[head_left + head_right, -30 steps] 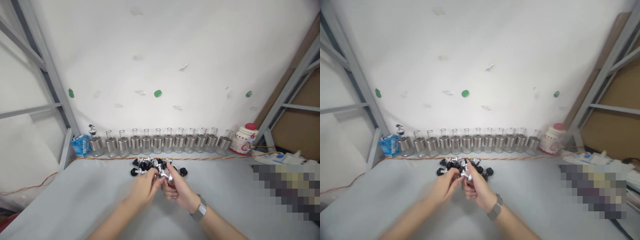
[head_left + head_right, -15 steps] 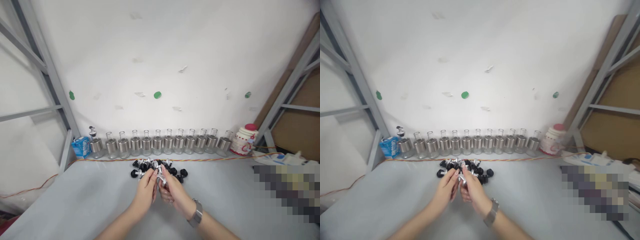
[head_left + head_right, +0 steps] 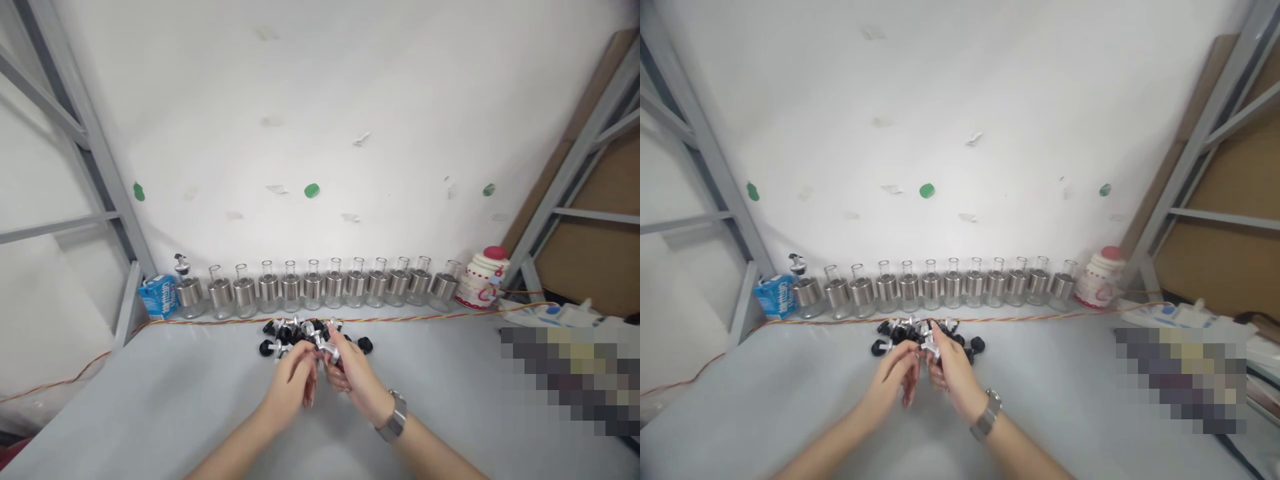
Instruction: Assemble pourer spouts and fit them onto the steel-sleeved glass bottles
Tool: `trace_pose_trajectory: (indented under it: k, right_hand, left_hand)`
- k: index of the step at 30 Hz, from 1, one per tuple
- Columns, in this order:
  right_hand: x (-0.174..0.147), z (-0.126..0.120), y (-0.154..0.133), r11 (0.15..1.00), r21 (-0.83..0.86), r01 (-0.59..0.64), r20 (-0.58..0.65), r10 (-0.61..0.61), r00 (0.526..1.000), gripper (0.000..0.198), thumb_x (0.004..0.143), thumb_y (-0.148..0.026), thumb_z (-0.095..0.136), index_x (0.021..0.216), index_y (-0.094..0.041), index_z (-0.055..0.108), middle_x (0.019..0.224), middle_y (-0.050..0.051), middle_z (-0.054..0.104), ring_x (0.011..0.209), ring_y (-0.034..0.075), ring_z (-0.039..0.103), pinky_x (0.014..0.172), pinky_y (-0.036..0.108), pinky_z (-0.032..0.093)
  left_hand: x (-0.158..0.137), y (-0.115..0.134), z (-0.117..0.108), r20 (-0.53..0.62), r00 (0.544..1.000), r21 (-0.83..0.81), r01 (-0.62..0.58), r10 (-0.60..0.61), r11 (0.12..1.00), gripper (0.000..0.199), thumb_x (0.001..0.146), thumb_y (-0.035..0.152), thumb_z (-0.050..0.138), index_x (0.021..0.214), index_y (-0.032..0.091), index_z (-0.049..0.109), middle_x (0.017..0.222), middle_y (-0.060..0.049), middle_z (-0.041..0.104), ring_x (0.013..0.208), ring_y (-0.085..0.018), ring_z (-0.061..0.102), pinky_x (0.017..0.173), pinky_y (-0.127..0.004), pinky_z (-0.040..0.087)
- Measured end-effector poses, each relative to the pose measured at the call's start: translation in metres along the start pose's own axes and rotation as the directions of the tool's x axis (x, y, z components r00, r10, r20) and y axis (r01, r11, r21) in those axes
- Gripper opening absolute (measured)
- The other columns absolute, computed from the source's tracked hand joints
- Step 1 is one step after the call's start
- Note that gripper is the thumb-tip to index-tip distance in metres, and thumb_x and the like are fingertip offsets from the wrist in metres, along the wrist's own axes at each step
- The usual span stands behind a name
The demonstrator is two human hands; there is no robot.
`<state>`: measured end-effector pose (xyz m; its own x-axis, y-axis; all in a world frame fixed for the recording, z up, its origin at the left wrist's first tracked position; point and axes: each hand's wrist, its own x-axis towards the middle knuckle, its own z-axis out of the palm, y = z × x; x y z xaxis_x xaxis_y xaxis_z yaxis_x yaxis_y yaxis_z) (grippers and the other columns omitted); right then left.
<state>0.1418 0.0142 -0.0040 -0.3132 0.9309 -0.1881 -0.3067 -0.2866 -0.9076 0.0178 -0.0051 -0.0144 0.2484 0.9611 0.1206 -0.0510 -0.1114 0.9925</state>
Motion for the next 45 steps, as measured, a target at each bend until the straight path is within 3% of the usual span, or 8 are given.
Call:
trace_pose_trajectory:
  k: [3,8,14,18,22,26,35,45]
  right_hand:
    - [0.001,-0.002,0.001,0.999,-0.031,0.010,-0.009,-0.010,1.000,0.048,0.072,-0.062,0.043,0.055,-0.017,0.042,0.033,-0.010,0.027,0.028,0.002,0.018,0.031,0.017,0.012]
    - [0.006,-0.006,0.003,0.994,-0.109,0.028,-0.065,-0.035,0.997,0.047,0.071,-0.063,0.044,0.056,-0.018,0.044,0.032,-0.009,0.029,0.028,0.004,0.019,0.031,0.019,0.013]
    - [0.006,-0.002,0.002,0.984,-0.167,0.053,-0.115,-0.073,0.991,0.045,0.070,-0.063,0.045,0.059,-0.019,0.044,0.031,-0.009,0.029,0.027,0.005,0.021,0.032,0.021,0.014]
    - [0.004,0.001,0.000,0.978,-0.196,0.071,-0.120,-0.096,0.988,0.044,0.069,-0.062,0.048,0.059,-0.019,0.044,0.033,-0.009,0.031,0.029,0.005,0.022,0.033,0.021,0.015]
    - [0.005,0.000,0.003,0.980,-0.195,0.043,-0.104,-0.064,0.992,0.047,0.069,-0.064,0.045,0.056,-0.019,0.041,0.033,-0.009,0.030,0.029,0.004,0.022,0.032,0.020,0.015]
    - [0.005,0.000,0.004,0.980,-0.198,0.007,-0.082,-0.023,0.996,0.048,0.069,-0.065,0.043,0.055,-0.019,0.038,0.032,-0.010,0.025,0.029,0.004,0.018,0.031,0.019,0.014]
    - [0.004,0.003,0.006,0.982,-0.191,-0.003,-0.087,-0.014,0.996,0.047,0.067,-0.065,0.046,0.059,-0.019,0.039,0.036,-0.010,0.031,0.028,0.003,0.022,0.029,0.017,0.016]
    - [0.003,0.004,0.005,0.974,-0.227,0.025,-0.113,-0.052,0.992,0.044,0.068,-0.061,0.048,0.061,-0.018,0.042,0.037,-0.011,0.031,0.028,0.003,0.023,0.030,0.017,0.018]
  left_hand:
    - [0.002,0.000,-0.002,-0.025,0.999,0.008,-0.034,0.034,0.999,0.018,0.080,0.032,0.042,0.088,0.017,0.046,0.059,0.006,0.046,0.041,-0.007,0.048,0.034,-0.018,0.040]
    - [0.004,0.005,-0.002,-0.151,0.981,0.012,-0.124,0.124,0.992,0.022,0.074,0.029,0.049,0.090,0.015,0.051,0.077,-0.002,0.047,0.075,-0.017,0.054,0.047,-0.025,0.051]
    - [0.005,-0.001,0.000,-0.142,0.989,0.075,-0.040,0.050,0.996,0.019,0.075,0.029,0.047,0.087,0.014,0.047,0.076,-0.004,0.050,0.076,-0.018,0.053,0.047,-0.026,0.051]
    - [0.002,-0.003,0.000,-0.118,0.991,0.225,-0.035,0.063,0.974,0.015,0.080,0.029,0.040,0.086,0.016,0.045,0.075,-0.003,0.049,0.068,-0.016,0.053,0.044,-0.023,0.046]
    - [-0.003,0.006,-0.001,-0.033,0.983,0.503,-0.140,0.181,0.853,0.015,0.082,0.027,0.036,0.086,0.017,0.047,0.077,-0.003,0.052,0.069,-0.016,0.051,0.056,-0.026,0.041]
    - [-0.007,0.013,-0.002,0.036,0.977,0.612,-0.189,0.211,0.768,0.017,0.085,0.025,0.029,0.081,0.019,0.045,0.072,-0.003,0.052,0.068,-0.016,0.049,0.060,-0.027,0.035]
    - [-0.006,0.005,-0.003,0.044,0.987,0.538,-0.152,0.152,0.829,0.022,0.087,0.028,0.023,0.074,0.020,0.039,0.058,0.003,0.044,0.052,-0.012,0.040,0.052,-0.023,0.030]
    - [-0.006,-0.004,-0.002,0.028,0.995,0.418,-0.098,0.095,0.903,0.021,0.088,0.033,0.024,0.081,0.020,0.040,0.055,0.005,0.042,0.049,-0.011,0.039,0.050,-0.023,0.029]
